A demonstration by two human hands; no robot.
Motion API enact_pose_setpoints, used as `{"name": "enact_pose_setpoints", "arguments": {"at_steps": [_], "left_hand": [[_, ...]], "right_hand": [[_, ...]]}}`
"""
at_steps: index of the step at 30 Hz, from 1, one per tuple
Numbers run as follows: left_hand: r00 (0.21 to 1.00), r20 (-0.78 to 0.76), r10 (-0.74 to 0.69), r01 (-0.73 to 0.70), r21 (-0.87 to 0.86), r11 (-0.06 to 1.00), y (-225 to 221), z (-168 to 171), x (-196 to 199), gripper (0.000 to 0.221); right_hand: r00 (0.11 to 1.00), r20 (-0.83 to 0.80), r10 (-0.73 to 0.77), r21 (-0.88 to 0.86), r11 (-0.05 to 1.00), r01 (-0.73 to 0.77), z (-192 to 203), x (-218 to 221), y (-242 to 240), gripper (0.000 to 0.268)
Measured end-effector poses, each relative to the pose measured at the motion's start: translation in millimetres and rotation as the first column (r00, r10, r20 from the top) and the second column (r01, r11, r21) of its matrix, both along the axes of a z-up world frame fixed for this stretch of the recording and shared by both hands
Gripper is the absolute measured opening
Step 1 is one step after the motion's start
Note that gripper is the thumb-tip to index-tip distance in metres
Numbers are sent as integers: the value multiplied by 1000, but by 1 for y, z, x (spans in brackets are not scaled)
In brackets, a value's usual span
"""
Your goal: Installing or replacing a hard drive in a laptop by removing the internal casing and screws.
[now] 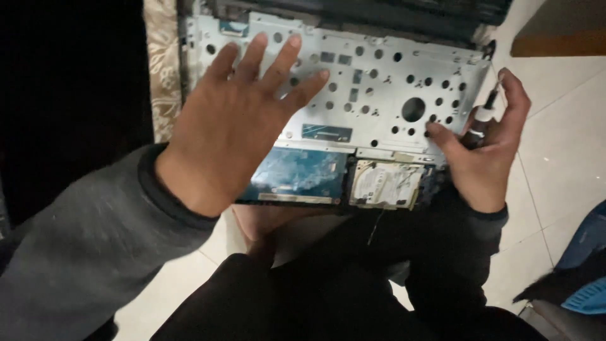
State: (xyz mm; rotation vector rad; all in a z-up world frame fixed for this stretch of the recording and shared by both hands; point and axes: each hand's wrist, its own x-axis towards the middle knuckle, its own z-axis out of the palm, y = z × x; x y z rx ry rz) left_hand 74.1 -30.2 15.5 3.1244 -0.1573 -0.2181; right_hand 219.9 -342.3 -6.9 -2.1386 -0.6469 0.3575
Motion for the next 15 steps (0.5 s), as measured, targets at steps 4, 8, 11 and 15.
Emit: {"name": "enact_pose_setpoints", "arguments": {"at_steps": [4,8,11,15], "left_hand": [[1000,-8,25,-24,114,993,-19,-4,14,82],[999,-45,-15,29,326,945,-21,-12,21,100],[997,-46,-56,69,374,925,-18,-2,27,105],[994,-69,-86,106,393,913,-15,11,32,90]], "right_hand": [[993,-116,-31,-65,998,24,25,1,19,68],[989,-134,58,-158,984,-80,33,10,23,72],[986,-129,106,-202,971,-130,31,18,16,76],[980,-132,147,-191,967,-171,41,19,22,74]]}}
